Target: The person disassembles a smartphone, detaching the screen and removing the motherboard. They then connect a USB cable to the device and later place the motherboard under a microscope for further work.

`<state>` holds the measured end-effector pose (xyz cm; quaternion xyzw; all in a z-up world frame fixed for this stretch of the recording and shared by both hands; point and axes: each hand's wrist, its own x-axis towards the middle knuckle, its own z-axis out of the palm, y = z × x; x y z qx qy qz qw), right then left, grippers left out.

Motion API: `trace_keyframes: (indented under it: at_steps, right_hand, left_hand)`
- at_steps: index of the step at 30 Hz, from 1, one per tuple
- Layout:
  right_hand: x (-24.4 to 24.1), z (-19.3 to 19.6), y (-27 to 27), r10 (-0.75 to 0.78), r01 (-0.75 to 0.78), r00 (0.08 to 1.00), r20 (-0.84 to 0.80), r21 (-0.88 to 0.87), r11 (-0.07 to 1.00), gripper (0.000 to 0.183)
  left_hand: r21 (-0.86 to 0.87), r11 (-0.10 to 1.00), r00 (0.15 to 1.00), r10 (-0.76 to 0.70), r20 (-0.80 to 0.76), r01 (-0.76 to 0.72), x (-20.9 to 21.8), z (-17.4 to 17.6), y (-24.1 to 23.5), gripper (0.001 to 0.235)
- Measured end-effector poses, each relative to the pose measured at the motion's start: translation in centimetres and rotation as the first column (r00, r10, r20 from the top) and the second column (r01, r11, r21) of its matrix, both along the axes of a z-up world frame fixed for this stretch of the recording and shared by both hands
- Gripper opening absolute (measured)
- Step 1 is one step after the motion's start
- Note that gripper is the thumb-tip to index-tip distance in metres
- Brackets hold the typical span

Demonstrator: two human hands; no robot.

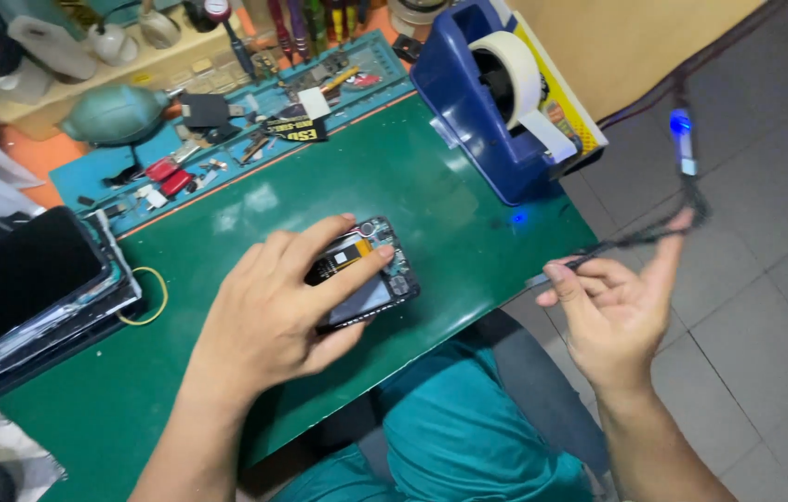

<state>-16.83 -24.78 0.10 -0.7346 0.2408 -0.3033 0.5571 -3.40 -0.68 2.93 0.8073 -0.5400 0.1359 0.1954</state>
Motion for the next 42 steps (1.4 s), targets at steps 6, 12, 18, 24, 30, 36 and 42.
trace_keyframes:
  at_steps: [6,12,18,24,30,36,42]
  right_hand:
    - [0.5,-2.8,2.1,-0.011,-0.103,0.913,0.408,0.256,0.961,0.073]
    - [3.8,-0.1,4.3,0.244,-0.478,0.841,0.482,0.452,0.753,0.068]
    - [5.3,1.7,5.5,0.318,-0.490,0.855,0.410,0.438,0.754,0.066]
    - [5.5,1.7,5.9,0.279,-0.429,0.888,0.366,0.439,0.790,0.063]
    - [5.6,1.8,6.1,0.270,-0.402,0.897,0.349,0.395,0.826,0.063]
    - [5.5,1.5,6.5,0.250,-0.374,0.894,0.371,0.315,0.872,0.063]
    - [5.5,1.7,6.4,0.247,-0.377,0.897,0.366,0.341,0.861,0.063]
  left_hand:
    - [-0.009,1.000,1.000,-0.020,0.023,0.020,0.0,-0.2,0.1,0.047]
    - [-0.011,0.997,0.997,-0.074,0.032,0.075,-0.2,-0.2,0.1,0.052]
    - [-0.031,0.997,0.994,-0.071,0.081,0.074,-0.3,-0.3,0.0,0.049]
    - [-0.040,0.997,0.995,-0.069,0.066,0.072,-0.3,-0.4,0.1,0.048]
    - [-0.049,0.997,0.995,-0.061,0.080,0.065,-0.3,-0.3,0.1,0.046]
    - [-0.036,0.998,0.996,-0.048,0.081,0.052,-0.4,-0.2,0.1,0.052]
    - [-0.038,0.998,0.996,-0.045,0.078,0.048,-0.5,-0.1,0.1,0.050]
